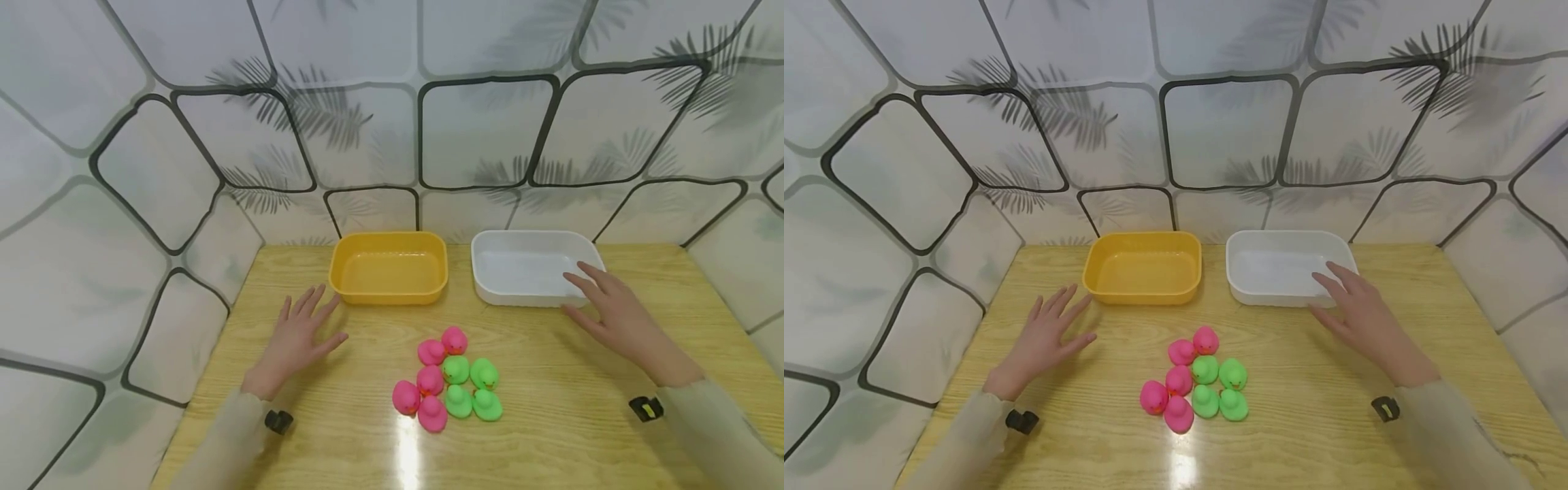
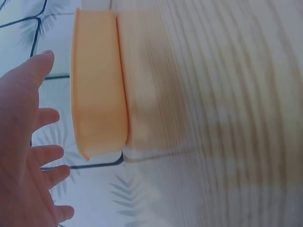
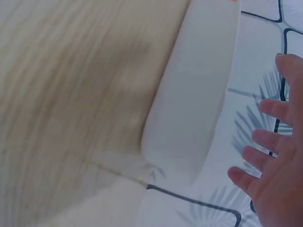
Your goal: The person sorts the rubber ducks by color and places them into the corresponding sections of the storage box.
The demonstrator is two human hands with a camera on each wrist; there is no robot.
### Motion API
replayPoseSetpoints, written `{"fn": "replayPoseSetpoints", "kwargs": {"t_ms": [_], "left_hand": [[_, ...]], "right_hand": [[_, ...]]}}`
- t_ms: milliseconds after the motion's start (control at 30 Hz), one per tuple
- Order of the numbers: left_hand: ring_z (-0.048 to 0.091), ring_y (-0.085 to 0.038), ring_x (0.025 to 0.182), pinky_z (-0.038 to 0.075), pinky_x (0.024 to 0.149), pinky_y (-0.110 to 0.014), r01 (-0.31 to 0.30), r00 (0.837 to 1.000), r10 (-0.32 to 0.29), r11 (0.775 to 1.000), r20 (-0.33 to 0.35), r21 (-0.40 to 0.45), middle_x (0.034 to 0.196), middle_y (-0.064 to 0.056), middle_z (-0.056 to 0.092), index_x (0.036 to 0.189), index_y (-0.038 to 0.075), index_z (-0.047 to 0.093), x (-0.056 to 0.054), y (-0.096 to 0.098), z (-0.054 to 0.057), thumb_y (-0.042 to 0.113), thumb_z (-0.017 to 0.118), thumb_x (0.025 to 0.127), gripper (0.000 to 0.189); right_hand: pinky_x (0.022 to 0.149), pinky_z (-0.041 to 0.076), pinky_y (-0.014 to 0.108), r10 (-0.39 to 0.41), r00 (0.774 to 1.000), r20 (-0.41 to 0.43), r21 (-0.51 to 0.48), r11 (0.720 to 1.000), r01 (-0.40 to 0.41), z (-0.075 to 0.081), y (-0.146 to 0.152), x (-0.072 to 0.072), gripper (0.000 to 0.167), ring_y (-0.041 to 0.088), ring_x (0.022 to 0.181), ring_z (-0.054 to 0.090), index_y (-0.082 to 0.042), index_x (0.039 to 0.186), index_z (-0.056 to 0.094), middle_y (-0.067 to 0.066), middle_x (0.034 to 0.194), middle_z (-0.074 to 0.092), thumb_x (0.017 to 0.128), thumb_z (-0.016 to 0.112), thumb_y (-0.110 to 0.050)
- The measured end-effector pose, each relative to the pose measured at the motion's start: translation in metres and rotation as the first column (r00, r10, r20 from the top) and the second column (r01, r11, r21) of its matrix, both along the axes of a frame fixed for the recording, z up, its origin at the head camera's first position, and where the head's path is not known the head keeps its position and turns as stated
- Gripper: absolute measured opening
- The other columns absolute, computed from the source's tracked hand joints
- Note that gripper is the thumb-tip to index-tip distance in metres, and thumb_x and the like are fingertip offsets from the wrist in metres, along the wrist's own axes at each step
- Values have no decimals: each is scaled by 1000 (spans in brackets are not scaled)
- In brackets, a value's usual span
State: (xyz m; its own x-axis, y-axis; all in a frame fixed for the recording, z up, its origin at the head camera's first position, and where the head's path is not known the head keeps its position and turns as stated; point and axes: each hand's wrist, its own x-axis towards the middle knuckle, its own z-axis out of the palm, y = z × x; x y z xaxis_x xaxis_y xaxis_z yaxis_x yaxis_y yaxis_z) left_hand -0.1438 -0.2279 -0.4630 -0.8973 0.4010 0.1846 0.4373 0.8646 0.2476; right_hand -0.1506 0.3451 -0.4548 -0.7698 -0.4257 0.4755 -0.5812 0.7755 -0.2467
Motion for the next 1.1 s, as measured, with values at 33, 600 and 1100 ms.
{"fn": "replayPoseSetpoints", "kwargs": {"t_ms": [33, 600, 1100], "left_hand": [[32, -45, 151, 17, 119, -72, 12, 1000, -12, 1000, -13, 4, 165, -22, 35, 154, 13, 52, 0, 2, 0, 48, 72, 95, 72], [59, -35, 129, 46, 104, -60, 233, 970, -226, 969, -92, 76, 142, -14, 62, 139, 9, 64, 14, 31, -8, 38, 77, 94, 55], [59, -24, 128, 46, 109, -49, 339, 936, -347, 935, 65, 103, 137, -4, 65, 141, 15, 64, 30, 56, -10, 44, 70, 100, 50]], "right_hand": [[101, 38, 72, 6, 1000, 16, 0, 1000, -6, 2, -3, -2, 53, 58, 127, 48, 0, 141, 57, 33, 147, 48, 101, 70, -33], [100, 47, 59, 107, 991, 81, -2, 994, -107, 11, -61, -28, 48, 42, 120, 59, -1, 137, 61, 21, 131, 63, 93, 77, -12], [100, 50, 56, 167, 980, 107, 6, 986, -169, 9, -102, -57, 38, 38, 114, 63, 0, 130, 65, 18, 121, 67, 96, 75, -14]]}}
